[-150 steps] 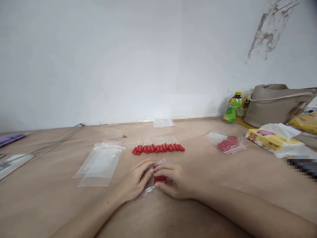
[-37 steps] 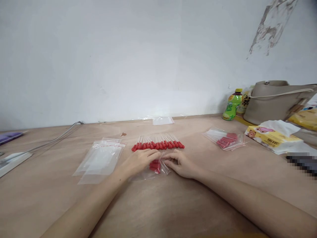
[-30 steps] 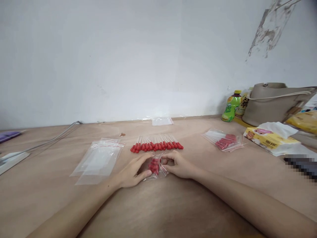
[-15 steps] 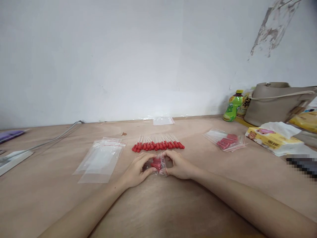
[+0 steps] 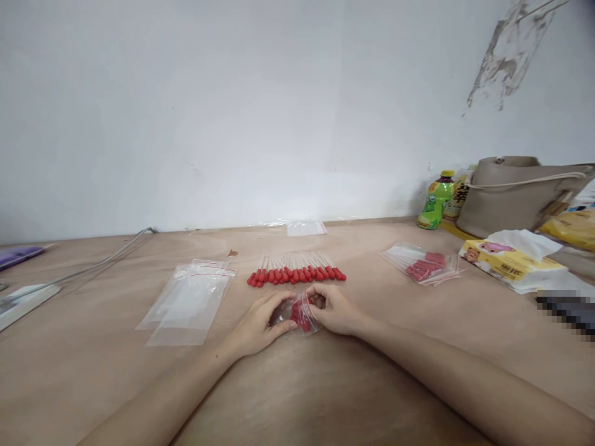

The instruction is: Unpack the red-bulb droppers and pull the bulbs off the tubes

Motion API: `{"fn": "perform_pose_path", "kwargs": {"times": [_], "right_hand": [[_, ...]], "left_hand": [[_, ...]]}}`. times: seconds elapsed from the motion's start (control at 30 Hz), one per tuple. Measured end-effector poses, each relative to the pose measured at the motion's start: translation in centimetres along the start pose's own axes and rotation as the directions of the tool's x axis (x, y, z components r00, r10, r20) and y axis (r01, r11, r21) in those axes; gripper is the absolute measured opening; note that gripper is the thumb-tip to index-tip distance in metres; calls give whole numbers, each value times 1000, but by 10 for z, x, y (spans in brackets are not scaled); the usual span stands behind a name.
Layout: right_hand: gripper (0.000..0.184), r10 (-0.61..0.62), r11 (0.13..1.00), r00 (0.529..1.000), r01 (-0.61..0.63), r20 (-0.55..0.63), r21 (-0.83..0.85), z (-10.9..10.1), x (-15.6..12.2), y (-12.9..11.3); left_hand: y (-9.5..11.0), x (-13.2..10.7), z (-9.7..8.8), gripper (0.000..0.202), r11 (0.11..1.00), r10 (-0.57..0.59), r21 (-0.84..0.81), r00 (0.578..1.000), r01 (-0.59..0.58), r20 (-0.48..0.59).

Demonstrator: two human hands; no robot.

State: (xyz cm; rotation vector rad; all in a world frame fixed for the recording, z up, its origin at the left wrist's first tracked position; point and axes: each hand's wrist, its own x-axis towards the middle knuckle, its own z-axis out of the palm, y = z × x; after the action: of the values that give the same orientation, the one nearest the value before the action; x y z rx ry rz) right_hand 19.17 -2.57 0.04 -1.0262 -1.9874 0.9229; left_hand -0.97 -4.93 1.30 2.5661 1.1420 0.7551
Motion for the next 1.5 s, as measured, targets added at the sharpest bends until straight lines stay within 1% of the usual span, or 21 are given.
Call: {"fn": "perform_pose_path", "kwargs": {"times": [0.07,0.13,0.2,0.3,0.5,0.6,0.67,0.73,0.8,0.83,0.9,1.0,1.07,1.13,1.23,1.3,1.33,1.37,1.4,1.43,1.5], "right_hand": [[12,-17,1000,1000,16,-15,-25,-3,-2,0],[15,-41,999,998,42,37,-8,-6,-2,1],[26,-64,998,992,62,107,16,-7,-2,2],[35,-53,997,986,42,158,72,-6,-1,1],[19,52,953,984,-99,169,285,-10,2,-3],[23,112,944,984,-150,141,292,-18,1,0],[32,100,949,981,-145,167,280,-22,0,2],[37,47,957,972,-109,230,268,-22,-1,2],[34,-5,959,966,-69,259,276,-22,-2,2],[31,-12,956,969,-62,249,288,-22,-1,2],[28,19,946,978,-85,208,312,-25,0,2],[29,126,923,967,-197,223,331,-40,4,3],[29,176,897,942,-273,287,347,-58,7,1],[28,233,894,930,-320,285,312,-81,8,-1],[28,301,880,928,-360,221,311,-119,9,1],[27,299,898,950,-310,86,311,-140,10,10],[26,280,924,960,-264,-20,277,-147,11,16],[25,244,953,960,-211,-139,215,-152,12,23],[25,171,984,946,-151,-275,95,-153,14,31],[27,76,991,913,-113,-402,-67,-152,16,40],[29,11,980,869,-108,-494,-168,-141,19,54]], "left_hand": [[0,0,0,41,1000,-3,-2,1000,3,0],[0,0,-1,41,1000,4,-9,1000,-4,-8],[0,0,-1,40,1000,5,-20,1000,-6,-12],[1,1,-2,39,999,-20,-37,1000,20,1],[-1,0,0,41,997,-61,-54,998,61,12],[-2,-1,0,42,995,-82,-47,997,83,14],[-1,-1,-1,43,995,-85,-44,996,86,28],[0,0,-2,42,996,-81,-40,996,83,33],[2,0,-3,42,996,-81,-35,996,82,33],[2,0,-3,42,996,-81,-34,996,82,29],[1,-1,-3,41,996,-82,-34,996,83,24],[-1,-2,-2,41,996,-83,-27,996,84,12],[-2,-3,-2,41,996,-89,-22,996,89,7],[-2,-4,-3,41,995,-94,-24,996,94,2],[-1,-4,-4,40,994,-104,-23,995,104,3],[-1,-4,-4,39,994,-106,-15,994,106,-1],[-1,-5,-4,39,994,-105,-12,994,105,-6],[-1,-5,-4,39,995,-101,-10,995,101,-7],[-1,-5,-4,39,995,-95,-9,995,95,-6],[-1,-5,-4,38,996,-89,-9,996,89,-3],[-2,-5,-4,37,996,-85,-8,996,85,1]]}}
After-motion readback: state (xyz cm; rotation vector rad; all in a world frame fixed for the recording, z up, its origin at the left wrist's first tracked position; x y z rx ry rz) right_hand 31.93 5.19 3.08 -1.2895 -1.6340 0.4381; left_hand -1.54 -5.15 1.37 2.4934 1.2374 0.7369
